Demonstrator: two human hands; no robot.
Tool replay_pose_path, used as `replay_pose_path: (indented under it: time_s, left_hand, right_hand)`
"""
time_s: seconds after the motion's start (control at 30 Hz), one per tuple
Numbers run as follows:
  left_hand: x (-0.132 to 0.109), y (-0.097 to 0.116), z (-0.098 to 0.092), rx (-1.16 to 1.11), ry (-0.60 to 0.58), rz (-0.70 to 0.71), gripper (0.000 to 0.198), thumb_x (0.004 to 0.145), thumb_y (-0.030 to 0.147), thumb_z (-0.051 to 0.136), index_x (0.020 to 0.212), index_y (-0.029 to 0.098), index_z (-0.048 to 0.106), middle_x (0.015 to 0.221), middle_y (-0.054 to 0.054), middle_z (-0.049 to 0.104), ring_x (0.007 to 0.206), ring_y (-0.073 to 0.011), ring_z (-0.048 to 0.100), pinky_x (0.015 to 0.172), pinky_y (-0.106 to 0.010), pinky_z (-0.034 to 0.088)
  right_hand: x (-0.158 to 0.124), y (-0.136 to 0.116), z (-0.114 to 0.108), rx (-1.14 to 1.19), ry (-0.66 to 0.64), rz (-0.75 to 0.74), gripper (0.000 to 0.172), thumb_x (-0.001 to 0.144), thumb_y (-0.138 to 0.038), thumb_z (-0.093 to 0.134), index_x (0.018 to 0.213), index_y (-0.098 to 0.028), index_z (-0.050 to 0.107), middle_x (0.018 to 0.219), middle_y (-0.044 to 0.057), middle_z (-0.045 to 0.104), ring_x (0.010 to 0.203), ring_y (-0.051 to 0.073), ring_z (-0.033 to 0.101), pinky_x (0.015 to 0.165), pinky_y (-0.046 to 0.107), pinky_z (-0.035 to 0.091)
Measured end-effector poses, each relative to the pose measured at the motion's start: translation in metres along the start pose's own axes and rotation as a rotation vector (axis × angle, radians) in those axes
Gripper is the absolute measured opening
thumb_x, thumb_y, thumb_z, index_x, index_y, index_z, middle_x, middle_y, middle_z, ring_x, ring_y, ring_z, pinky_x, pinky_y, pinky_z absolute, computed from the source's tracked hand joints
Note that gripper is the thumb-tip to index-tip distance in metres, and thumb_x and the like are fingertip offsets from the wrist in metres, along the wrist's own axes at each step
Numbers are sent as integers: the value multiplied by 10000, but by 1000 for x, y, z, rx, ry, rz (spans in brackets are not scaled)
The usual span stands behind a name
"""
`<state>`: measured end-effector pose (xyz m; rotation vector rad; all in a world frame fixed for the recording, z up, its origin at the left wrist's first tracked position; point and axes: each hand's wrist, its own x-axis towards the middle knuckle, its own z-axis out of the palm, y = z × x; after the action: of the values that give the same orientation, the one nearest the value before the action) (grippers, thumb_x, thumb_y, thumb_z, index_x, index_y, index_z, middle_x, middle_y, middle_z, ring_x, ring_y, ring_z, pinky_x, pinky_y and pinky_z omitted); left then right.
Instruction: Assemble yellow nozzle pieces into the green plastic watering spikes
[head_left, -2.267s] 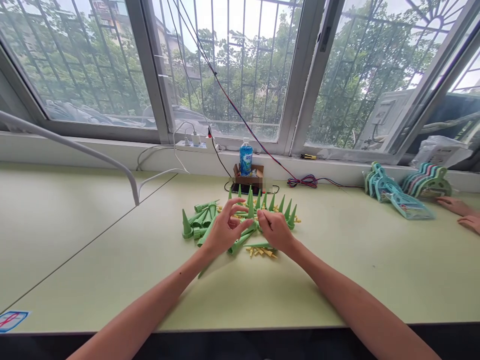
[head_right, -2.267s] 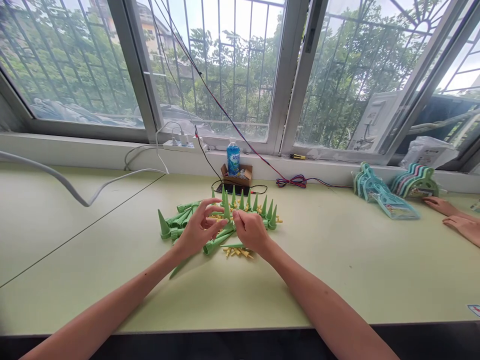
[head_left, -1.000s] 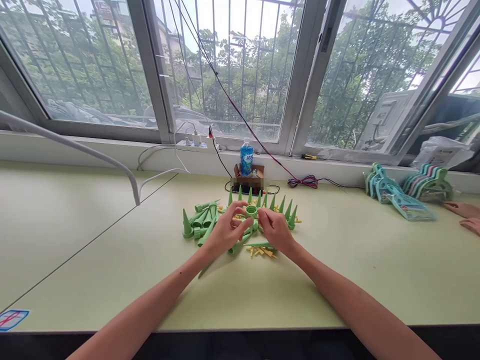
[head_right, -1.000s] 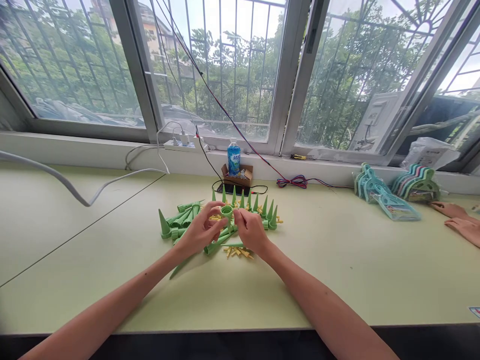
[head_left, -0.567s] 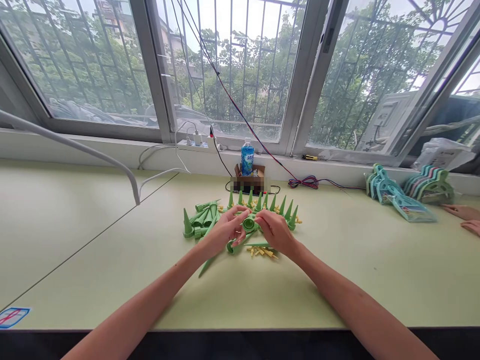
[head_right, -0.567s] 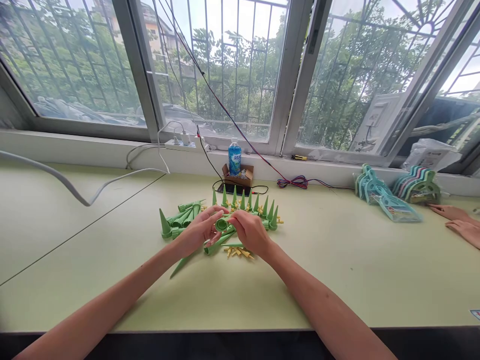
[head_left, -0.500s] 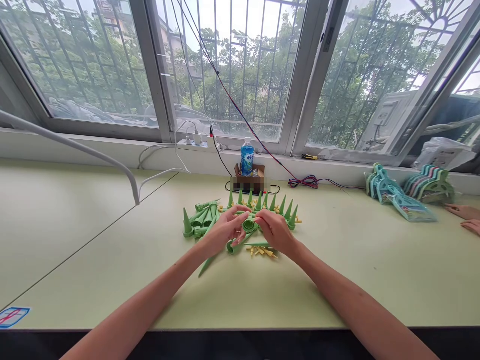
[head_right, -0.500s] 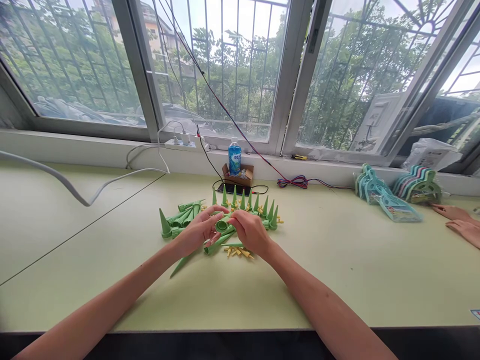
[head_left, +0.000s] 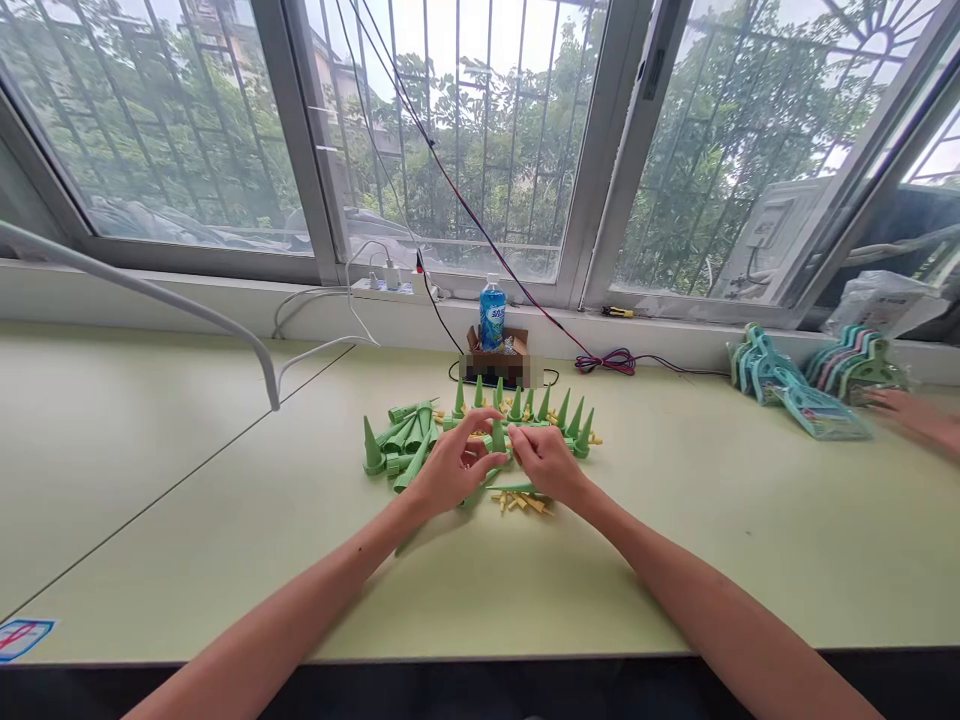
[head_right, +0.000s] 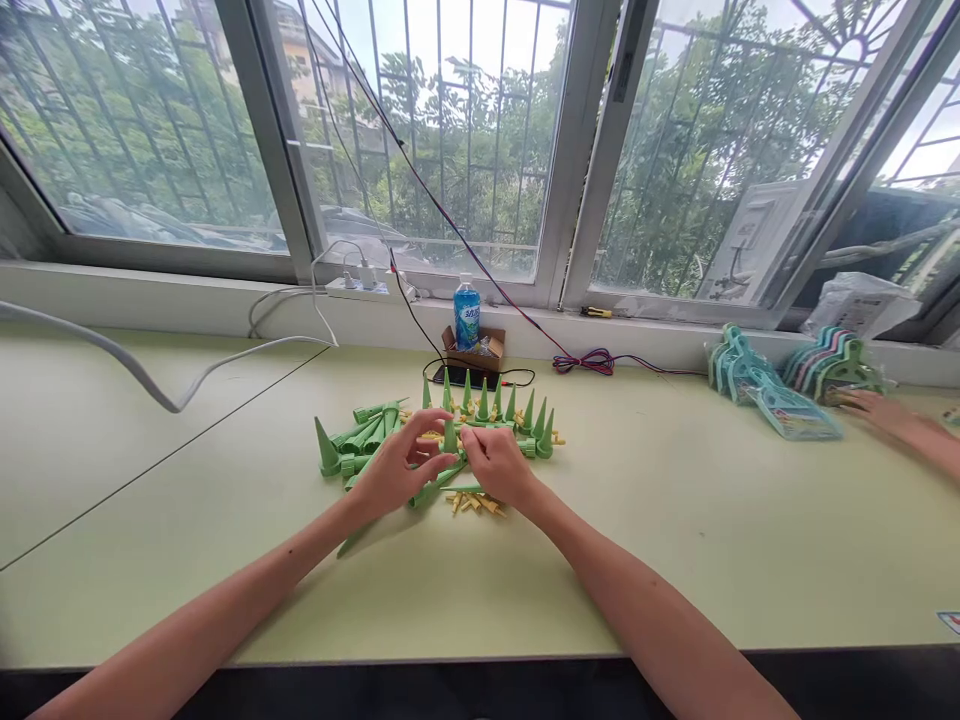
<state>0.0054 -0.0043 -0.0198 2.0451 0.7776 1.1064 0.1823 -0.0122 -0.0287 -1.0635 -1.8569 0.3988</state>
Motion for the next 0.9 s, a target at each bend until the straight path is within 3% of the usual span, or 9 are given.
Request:
replay_pose_path:
  time_s: [0.17, 0.27, 0.37, 0.5, 0.9]
  left_hand:
    - [0, 0, 3, 97, 33, 85, 424, 854, 289, 602, 1246, 277, 441, 1008, -23, 536, 557, -32, 506, 541, -192, 502]
    - [2, 2, 4, 10, 77, -3, 495, 856, 352, 596, 1290, 285, 368, 1005, -24, 543, 526, -40, 516, 442, -163, 452]
    - [4, 1, 3, -101, 60, -106, 363, 875, 433, 550, 1160, 228, 458, 904, -21, 580, 512, -74, 552, 371, -159, 414]
    - [5, -2, 3, -217, -18, -130, 305, 872, 469, 541, 940, 172, 544, 732, 0, 564, 496, -104, 571, 358, -183, 434]
    - [6, 5, 0, -456, -55, -219, 278, 820, 431, 648, 853, 178, 535, 564, 77, 480, 347, -61, 493, 321, -164, 346]
  right_hand:
    - [1, -4, 1, 102, 13, 118, 523, 948, -463, 373, 502, -190, 357, 419, -40, 341, 416, 86, 322, 462, 247, 245]
    - [2, -4, 1, 147, 36, 158, 534, 939, -504, 382, 506, -191, 371, 403, -40, 357, 397, 85, 345, 447, 240, 255]
    - [2, -4, 1, 174, 41, 179, 541, 933, -529, 390, 511, -191, 380, 405, -41, 366, 387, 84, 359, 435, 237, 258]
    - [2, -3, 3, 197, 31, 168, 529, 935, -537, 385, 532, -193, 375, 422, -45, 361, 388, 83, 360, 428, 236, 259]
    - [-3, -4, 3, 129, 3, 37, 445, 975, -431, 367, 599, -192, 375, 498, -41, 368, 464, 89, 330, 477, 246, 256]
